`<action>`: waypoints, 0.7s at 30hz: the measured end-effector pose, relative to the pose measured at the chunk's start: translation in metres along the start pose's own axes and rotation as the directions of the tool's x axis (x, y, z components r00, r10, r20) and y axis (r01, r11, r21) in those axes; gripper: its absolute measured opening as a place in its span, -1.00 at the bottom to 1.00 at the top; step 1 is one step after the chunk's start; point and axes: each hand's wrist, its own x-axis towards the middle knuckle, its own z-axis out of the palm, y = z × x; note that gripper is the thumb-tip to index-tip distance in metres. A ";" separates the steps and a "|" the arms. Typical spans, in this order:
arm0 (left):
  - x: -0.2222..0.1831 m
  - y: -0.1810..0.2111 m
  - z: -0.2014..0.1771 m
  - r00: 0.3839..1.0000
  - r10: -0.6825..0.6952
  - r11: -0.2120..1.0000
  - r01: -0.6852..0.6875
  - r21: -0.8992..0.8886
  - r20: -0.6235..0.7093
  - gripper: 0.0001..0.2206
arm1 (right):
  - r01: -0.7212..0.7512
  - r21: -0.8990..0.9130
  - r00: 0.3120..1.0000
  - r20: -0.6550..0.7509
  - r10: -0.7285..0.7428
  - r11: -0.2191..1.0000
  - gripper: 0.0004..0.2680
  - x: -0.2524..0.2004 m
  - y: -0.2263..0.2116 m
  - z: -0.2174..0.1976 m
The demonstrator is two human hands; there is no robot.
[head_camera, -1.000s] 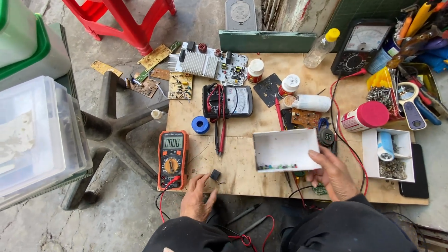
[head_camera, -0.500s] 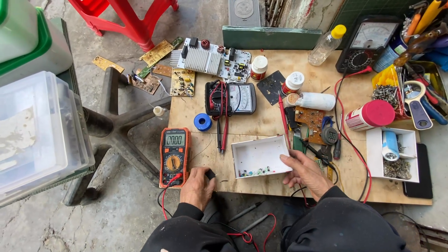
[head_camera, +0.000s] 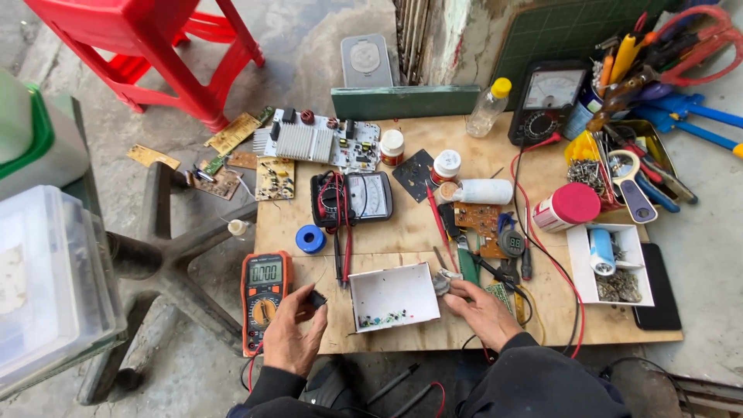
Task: Organizing and testing electronic components and tools on a workbench in preparation for repair work.
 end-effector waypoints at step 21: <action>-0.026 0.119 -0.205 0.964 0.095 0.945 -0.165 -0.281 -0.247 -0.60 | 0.531 0.174 0.776 -0.491 -0.394 0.829 -0.86 0.008 -0.066 -0.088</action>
